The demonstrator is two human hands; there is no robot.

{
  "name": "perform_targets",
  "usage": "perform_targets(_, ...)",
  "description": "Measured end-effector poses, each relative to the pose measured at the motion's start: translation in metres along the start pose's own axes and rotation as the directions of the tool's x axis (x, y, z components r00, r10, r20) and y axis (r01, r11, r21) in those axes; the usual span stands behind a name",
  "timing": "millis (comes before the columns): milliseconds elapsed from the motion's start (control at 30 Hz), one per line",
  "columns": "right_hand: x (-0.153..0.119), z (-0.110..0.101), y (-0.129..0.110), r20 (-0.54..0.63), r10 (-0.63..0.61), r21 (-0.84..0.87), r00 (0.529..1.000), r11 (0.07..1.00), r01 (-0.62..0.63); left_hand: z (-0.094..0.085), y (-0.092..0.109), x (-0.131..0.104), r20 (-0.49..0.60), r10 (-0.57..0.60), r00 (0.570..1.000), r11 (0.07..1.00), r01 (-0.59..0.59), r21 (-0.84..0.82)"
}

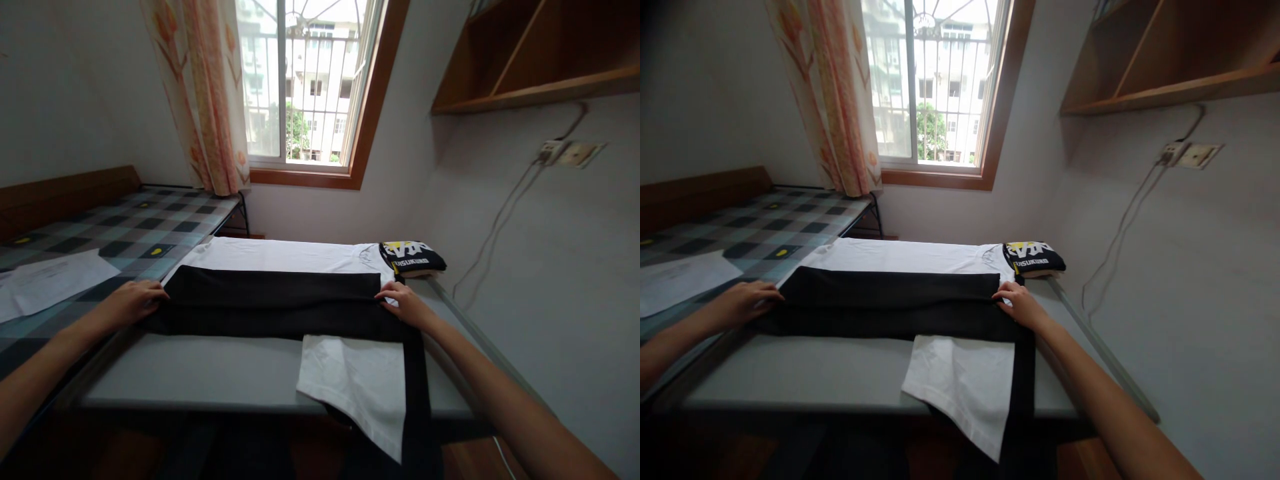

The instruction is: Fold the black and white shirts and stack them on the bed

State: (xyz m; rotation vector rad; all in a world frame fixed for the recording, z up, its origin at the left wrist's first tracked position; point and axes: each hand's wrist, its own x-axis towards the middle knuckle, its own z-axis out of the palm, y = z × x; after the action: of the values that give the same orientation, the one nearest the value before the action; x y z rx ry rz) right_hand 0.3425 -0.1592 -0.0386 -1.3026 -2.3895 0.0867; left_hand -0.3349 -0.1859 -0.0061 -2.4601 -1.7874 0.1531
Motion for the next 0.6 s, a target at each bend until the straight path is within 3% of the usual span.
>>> perform_targets(100, 0.0, -0.003, 0.001, 0.025, -0.001, 0.017, 1.0, 1.0, 0.001, -0.007, 0.023, 0.004, -0.051, 0.024, 0.998, 0.994, -0.019, 0.108)
perform_targets(200, 0.002, -0.008, 0.001, 0.048, 0.029, -0.007, 0.998, 1.0, -0.029, -0.01, 0.056, 0.016, -0.087, 0.179, 0.98, 0.983, -0.174, 0.062)
perform_targets(333, 0.006, -0.014, -0.004, 0.079, 0.076, -0.082, 0.994, 0.994, -0.07, -0.011, 0.108, 0.038, -0.154, 0.337, 0.929, 0.939, -0.343, -0.014)
perform_targets(600, 0.01, -0.008, -0.028, 0.139, 0.142, -0.378, 0.98, 0.922, -0.08, -0.021, 0.21, 0.089, -0.234, 0.543, 0.807, 0.838, -0.541, 0.078)
